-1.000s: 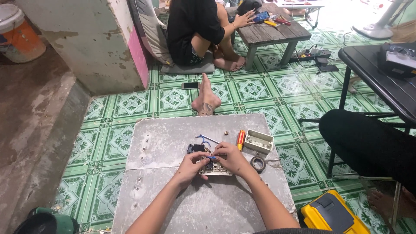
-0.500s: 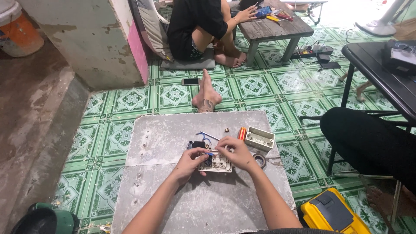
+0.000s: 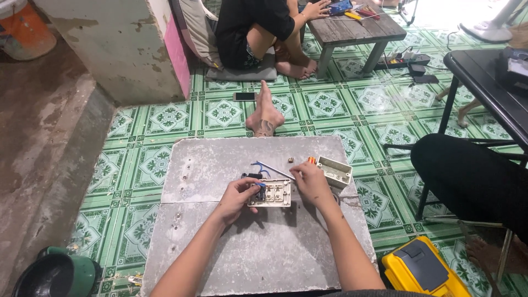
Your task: Disassembling an electrical switch by unscrewing terminals and removing wires.
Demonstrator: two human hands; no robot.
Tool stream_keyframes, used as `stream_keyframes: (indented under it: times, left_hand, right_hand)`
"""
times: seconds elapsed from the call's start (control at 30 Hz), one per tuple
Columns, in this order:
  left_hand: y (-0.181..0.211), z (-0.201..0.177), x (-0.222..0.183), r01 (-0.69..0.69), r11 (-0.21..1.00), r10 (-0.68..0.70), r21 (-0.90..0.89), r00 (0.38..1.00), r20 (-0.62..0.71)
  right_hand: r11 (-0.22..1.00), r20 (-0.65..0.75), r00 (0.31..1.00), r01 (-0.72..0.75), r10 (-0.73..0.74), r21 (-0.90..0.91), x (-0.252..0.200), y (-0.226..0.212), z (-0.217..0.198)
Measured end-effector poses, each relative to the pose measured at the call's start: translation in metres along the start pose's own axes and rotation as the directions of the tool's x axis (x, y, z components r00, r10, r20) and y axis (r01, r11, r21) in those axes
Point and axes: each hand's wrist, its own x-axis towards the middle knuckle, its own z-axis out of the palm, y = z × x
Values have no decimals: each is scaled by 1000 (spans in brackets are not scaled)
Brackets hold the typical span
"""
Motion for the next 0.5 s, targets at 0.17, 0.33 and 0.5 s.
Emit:
stream_keyframes:
  times: [0.17,0.33,0.5]
  left_hand:
    - [9,-1,-3,-16,1000,16,6,1000,-19]
    - [13,-2,-3,4,1000,-3,14,999,-51]
    - [10,-9,2,-37,999,36,-6,994,-105]
  right_hand:
    - [978,194,974,-80,118,-193,-4,-19,-3]
    - [936,264,949,-75,172,-344,-4,-22,0]
    - [921,217,969,-23,116,-390,-4,-4,15]
